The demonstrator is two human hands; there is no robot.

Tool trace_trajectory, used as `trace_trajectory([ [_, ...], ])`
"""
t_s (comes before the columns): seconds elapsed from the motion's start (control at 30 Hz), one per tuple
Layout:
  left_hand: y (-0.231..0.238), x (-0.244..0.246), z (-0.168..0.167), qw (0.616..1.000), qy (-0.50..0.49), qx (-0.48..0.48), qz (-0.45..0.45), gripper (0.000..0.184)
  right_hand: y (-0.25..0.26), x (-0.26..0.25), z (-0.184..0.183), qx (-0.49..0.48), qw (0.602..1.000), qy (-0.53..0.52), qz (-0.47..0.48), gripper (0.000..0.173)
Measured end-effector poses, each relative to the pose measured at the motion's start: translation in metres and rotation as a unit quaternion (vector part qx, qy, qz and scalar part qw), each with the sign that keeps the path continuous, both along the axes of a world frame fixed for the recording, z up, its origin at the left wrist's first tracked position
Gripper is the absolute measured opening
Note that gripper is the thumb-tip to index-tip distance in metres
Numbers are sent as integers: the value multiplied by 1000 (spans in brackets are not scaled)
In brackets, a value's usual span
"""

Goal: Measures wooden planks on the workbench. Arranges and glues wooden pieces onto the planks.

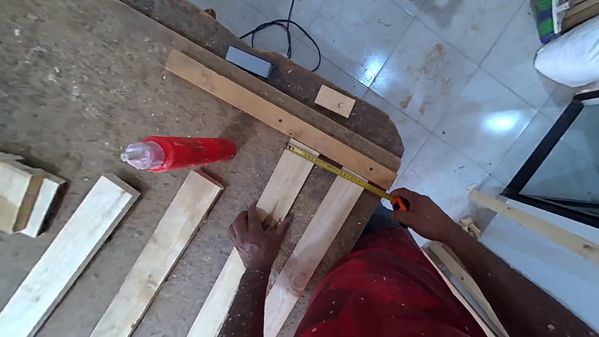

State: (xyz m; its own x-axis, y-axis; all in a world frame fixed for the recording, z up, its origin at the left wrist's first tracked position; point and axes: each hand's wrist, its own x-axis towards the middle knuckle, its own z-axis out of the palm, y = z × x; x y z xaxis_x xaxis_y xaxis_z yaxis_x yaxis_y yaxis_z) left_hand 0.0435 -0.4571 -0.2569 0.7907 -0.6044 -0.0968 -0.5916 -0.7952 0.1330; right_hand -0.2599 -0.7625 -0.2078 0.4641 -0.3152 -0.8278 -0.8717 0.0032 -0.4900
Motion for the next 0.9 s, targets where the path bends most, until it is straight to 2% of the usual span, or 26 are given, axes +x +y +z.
trace_trajectory([
  [0.17,-3,0,2,1000,1,8,6,110,-3,1,0,5,1000,-6,-3,48],
  [0.27,3,-14,23,1000,24,1,15,109,-2,1,1,9,1000,-9,-7,47],
  [0.37,42,-53,52,994,98,16,-41,90,-2,0,2,16,1000,-5,-5,47],
  [0.43,85,-82,63,985,149,61,-56,93,-2,0,1,16,1000,-6,-2,48],
  [0.53,140,-118,70,979,157,127,3,105,-4,1,1,13,1000,-6,6,48],
  [0.63,167,-132,65,976,153,145,46,101,-4,0,2,11,1000,-2,8,48],
  [0.9,167,-130,65,975,175,123,60,94,-6,0,3,20,1000,-11,-2,49],
])
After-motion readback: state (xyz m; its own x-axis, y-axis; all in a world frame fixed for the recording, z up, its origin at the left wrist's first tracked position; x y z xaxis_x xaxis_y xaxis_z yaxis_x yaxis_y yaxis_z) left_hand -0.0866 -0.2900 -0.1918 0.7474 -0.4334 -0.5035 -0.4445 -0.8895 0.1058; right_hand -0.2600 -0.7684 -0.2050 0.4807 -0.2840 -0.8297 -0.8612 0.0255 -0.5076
